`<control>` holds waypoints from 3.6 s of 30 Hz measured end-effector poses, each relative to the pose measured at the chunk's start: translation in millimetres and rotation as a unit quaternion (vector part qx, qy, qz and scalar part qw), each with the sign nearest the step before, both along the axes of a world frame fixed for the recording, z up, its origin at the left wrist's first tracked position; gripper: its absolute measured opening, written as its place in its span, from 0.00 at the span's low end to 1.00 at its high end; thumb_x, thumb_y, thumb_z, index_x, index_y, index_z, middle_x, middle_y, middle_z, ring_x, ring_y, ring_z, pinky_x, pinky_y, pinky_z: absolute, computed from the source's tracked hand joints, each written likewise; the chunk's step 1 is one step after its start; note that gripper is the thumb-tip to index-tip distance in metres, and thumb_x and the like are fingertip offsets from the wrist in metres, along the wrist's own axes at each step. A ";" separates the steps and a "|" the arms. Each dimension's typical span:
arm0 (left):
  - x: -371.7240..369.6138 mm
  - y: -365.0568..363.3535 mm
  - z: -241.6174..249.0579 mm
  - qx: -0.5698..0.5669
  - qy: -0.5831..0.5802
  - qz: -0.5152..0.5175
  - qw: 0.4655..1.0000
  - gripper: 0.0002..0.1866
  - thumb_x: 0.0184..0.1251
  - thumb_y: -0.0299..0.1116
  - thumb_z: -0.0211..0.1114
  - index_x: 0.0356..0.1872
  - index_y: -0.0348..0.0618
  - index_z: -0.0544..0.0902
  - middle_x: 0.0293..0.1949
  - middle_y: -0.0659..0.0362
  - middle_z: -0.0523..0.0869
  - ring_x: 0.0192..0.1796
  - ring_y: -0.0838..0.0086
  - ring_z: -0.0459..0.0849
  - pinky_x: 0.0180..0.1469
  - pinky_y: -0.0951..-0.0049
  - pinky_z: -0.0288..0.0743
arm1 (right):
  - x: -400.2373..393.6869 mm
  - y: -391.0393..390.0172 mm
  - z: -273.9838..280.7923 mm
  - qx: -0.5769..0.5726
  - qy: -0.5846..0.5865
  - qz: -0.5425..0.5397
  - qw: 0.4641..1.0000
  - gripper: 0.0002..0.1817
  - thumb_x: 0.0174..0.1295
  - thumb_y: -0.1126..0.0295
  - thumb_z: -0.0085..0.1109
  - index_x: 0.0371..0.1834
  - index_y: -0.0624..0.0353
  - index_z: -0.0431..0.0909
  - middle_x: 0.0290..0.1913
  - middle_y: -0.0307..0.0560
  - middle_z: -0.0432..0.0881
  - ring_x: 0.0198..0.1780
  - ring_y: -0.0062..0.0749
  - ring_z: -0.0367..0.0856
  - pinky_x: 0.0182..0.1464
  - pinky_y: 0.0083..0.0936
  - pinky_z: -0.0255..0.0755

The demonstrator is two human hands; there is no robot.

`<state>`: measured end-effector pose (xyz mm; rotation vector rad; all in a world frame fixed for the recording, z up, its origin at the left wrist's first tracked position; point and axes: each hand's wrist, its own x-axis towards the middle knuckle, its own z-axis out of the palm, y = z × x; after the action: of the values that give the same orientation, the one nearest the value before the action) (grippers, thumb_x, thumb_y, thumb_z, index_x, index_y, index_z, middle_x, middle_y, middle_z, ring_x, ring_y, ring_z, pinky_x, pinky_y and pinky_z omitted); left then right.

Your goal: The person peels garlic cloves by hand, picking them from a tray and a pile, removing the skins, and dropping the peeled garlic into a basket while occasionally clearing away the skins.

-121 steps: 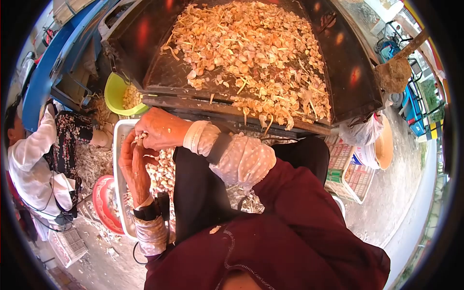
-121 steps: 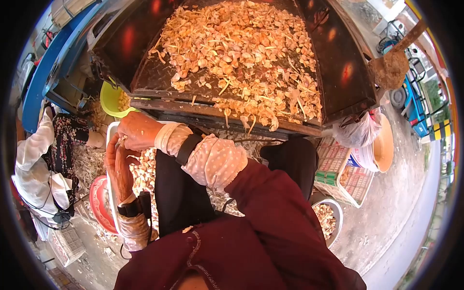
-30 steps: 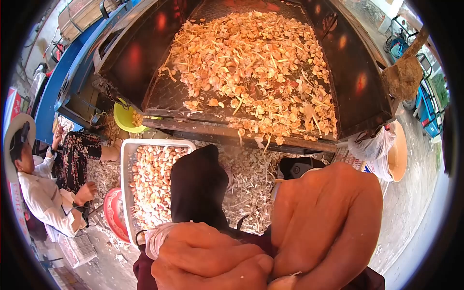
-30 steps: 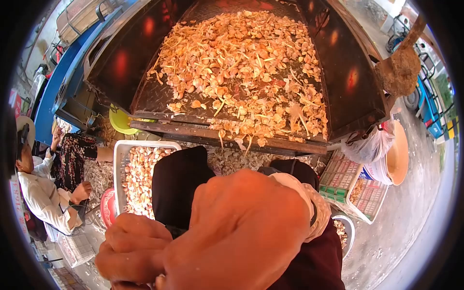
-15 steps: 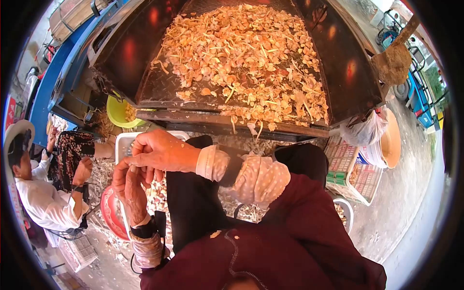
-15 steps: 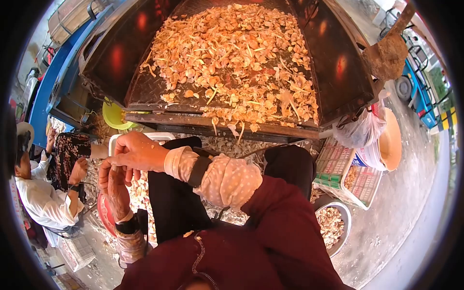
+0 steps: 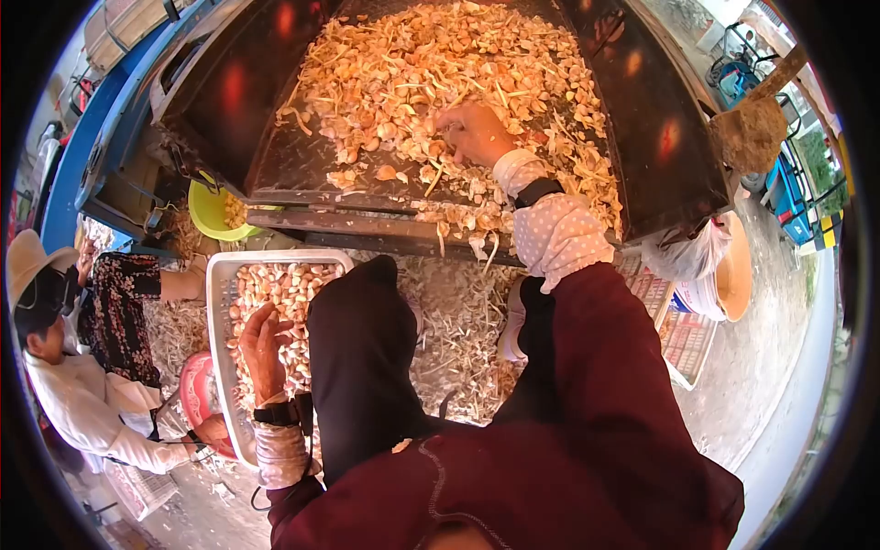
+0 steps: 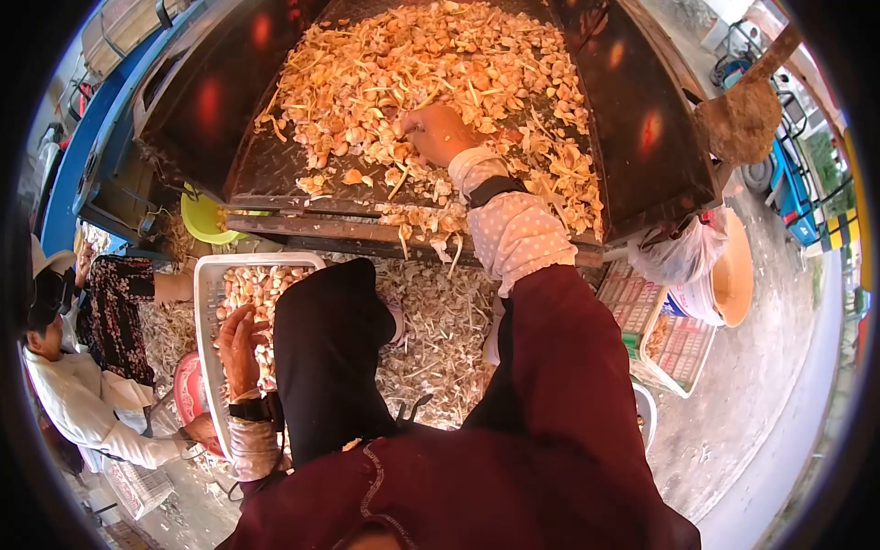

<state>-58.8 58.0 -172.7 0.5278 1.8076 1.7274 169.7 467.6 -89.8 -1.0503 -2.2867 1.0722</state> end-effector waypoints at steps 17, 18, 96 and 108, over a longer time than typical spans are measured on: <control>65.7 81.3 146.4 0.077 0.033 -0.138 0.987 0.12 0.71 0.28 0.59 0.49 0.33 0.83 0.40 0.56 0.86 0.35 0.79 0.84 0.32 0.83 0.72 | 31.6 16.1 -16.1 -0.027 0.043 0.057 0.997 0.07 0.61 0.76 0.56 0.39 0.67 0.81 0.24 0.48 0.84 0.22 0.27 0.84 0.26 0.24 0.78; 67.4 79.9 147.4 0.088 0.025 -0.132 0.987 0.11 0.71 0.28 0.59 0.48 0.33 0.83 0.41 0.56 0.87 0.35 0.79 0.84 0.32 0.83 0.72 | 36.3 9.7 0.8 -0.004 0.013 0.018 1.000 0.08 0.60 0.75 0.57 0.40 0.65 0.82 0.26 0.48 0.84 0.22 0.27 0.84 0.27 0.26 0.78; 148.3 152.2 109.0 0.060 -0.286 -0.299 0.908 0.11 0.68 0.31 0.61 0.45 0.35 0.83 0.35 0.59 0.85 0.29 0.80 0.82 0.28 0.84 0.68 | 21.6 -235.3 179.1 -0.268 0.476 0.531 0.648 0.08 0.59 0.78 0.65 0.34 0.68 0.74 0.26 0.58 0.78 0.20 0.34 0.79 0.15 0.20 0.63; 146.2 151.9 111.0 0.058 -0.260 -0.303 0.915 0.11 0.67 0.32 0.62 0.46 0.37 0.84 0.35 0.59 0.86 0.30 0.79 0.83 0.29 0.82 0.68 | -2.7 -249.3 172.9 -0.330 0.631 0.593 0.375 0.09 0.62 0.75 0.66 0.34 0.75 0.83 0.28 0.59 0.83 0.18 0.26 0.80 0.14 0.17 0.67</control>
<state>87.3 209.9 -61.7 0.5370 1.0263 1.3658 167.0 218.3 83.1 1.4245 -0.7540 2.1106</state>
